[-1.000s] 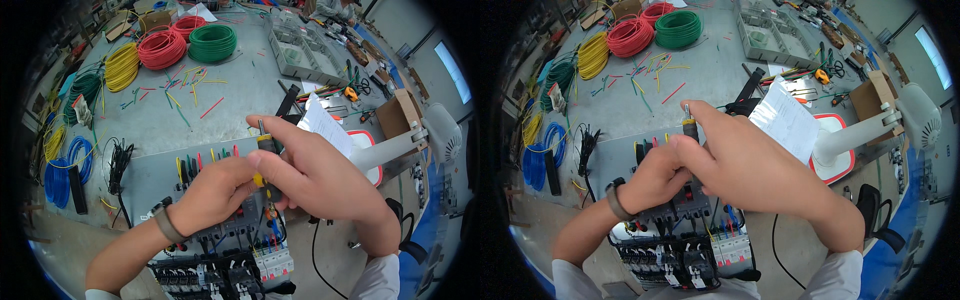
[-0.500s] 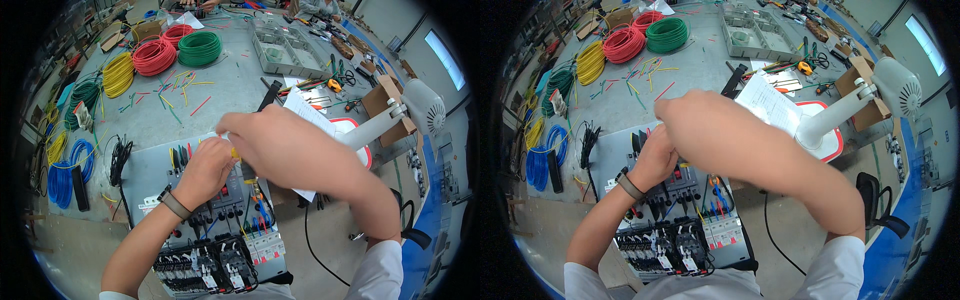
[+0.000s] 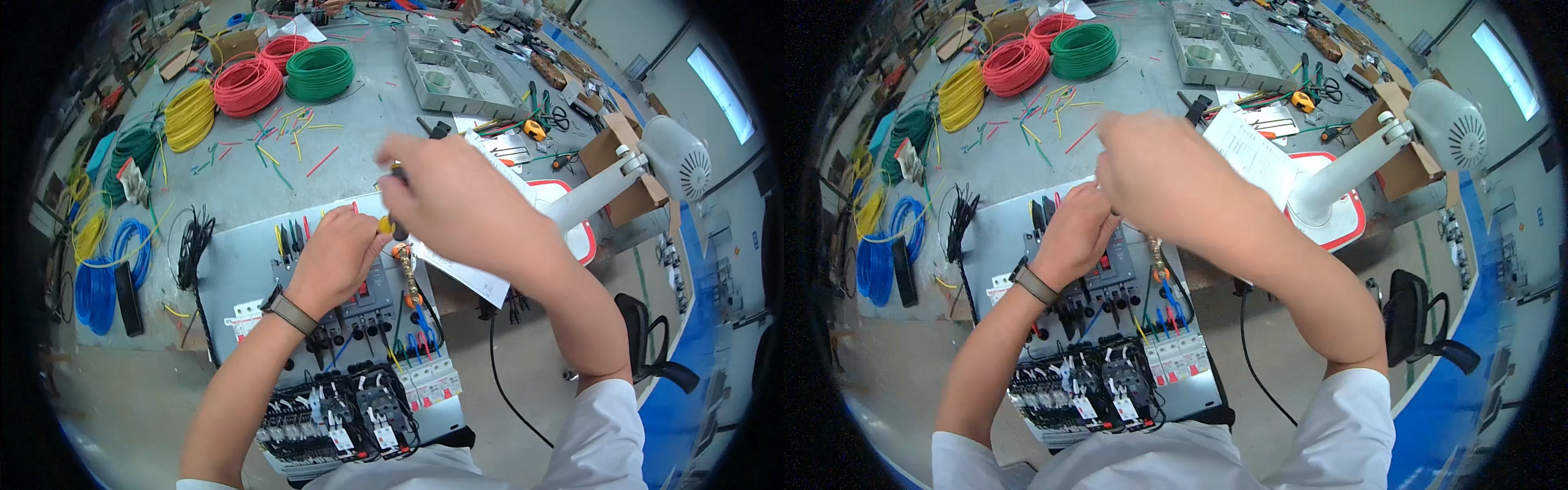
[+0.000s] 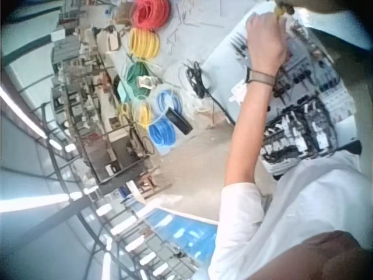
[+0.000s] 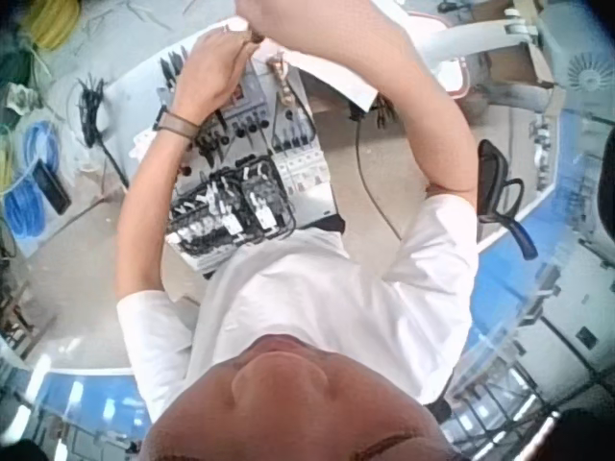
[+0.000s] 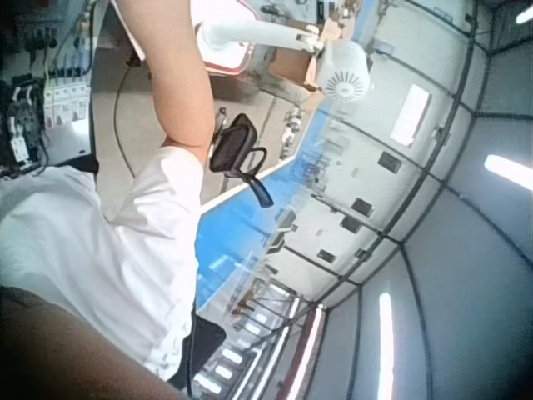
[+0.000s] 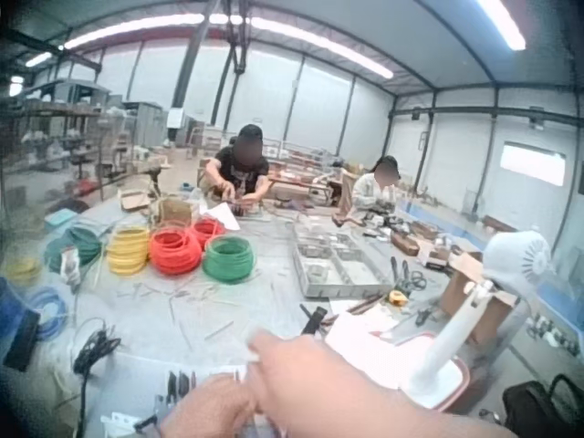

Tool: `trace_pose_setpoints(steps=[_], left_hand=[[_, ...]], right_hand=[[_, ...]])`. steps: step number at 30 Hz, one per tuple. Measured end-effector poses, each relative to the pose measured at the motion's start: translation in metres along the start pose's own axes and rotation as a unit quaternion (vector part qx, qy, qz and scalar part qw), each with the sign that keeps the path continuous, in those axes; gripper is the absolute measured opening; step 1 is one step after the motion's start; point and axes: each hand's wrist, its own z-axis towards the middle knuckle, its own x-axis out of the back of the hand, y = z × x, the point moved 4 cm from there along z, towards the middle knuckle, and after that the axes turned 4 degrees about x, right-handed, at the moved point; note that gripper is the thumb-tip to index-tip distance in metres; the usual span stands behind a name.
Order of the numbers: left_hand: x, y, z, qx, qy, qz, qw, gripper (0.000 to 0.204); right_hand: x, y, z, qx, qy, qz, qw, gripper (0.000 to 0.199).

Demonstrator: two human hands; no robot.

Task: The person connects multiple colored wires to terminals on an electrical panel using a screwdriver. They strip wire ends, insert them into terminal blocks, and tighten the screws to secure the connections.

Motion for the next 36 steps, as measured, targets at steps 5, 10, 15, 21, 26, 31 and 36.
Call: trace_pose_setpoints(steps=[5,10,15,21,26,31,36], left_hand=[[-0.001,-0.008,-0.007,-0.015,0.052,0.006,0.998,0.012],[-0.003,-0.007,-0.001,0.021,-0.01,0.05,0.998,0.022],[-0.003,-0.001,-0.003,-0.009,0.036,0.018,0.999,0.017],[-0.004,-0.009,-0.006,-0.008,0.03,0.03,0.999,0.019],[0.001,0.001,-0.007,-0.024,0.026,0.048,0.998,0.019],[-0.003,-0.007,-0.004,0.01,0.023,0.004,1.0,0.018],[-0.004,-0.011,-0.006,0.026,-0.023,0.043,0.998,0.018]], right_hand=[[0.041,-0.026,-0.014,-0.04,-0.267,-0.116,0.956,0.042],[0.032,-0.057,-0.029,0.084,-0.311,-0.035,0.946,0.031],[0.031,-0.046,0.012,0.107,-0.149,-0.137,0.973,0.023],[0.042,-0.04,-0.009,0.265,-0.159,-0.127,0.942,0.021],[0.029,-0.044,-0.003,0.203,-0.172,-0.175,0.948,0.022],[-0.002,-0.03,-0.001,0.09,-0.116,-0.172,0.974,0.027],[0.034,-0.032,-0.016,0.084,-0.182,-0.19,0.961,0.015]])
